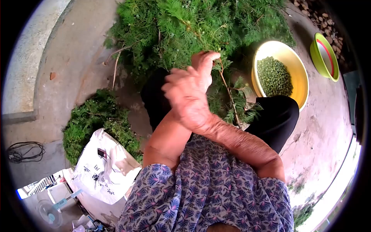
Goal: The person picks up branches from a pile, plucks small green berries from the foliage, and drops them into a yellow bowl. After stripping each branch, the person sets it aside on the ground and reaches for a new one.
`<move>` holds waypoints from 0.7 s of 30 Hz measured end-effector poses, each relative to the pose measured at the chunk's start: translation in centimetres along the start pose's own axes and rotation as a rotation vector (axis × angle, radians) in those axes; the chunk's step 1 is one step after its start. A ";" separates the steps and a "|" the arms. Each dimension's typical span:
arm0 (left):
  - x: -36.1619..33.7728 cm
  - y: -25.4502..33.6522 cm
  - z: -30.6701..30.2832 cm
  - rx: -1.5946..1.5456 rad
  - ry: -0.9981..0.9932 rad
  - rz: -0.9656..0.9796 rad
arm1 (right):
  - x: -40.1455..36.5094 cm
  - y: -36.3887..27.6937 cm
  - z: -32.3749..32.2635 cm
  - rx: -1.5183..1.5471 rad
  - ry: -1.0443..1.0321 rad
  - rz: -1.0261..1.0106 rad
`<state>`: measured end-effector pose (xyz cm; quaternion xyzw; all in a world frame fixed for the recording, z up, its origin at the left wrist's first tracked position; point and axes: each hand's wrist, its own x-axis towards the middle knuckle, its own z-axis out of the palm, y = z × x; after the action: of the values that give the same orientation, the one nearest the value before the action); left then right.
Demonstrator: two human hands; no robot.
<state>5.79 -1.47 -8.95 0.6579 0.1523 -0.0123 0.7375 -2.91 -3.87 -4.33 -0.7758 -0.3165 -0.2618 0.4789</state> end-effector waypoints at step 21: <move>-3.1 3.5 -2.7 -0.083 -0.233 0.165 | 1.1 8.3 -11.5 0.888 0.360 1.076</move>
<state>3.04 1.06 -5.01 0.6311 0.0113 -0.0216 0.7754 2.82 -16.89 -3.69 -0.5011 0.1171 0.0400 0.8565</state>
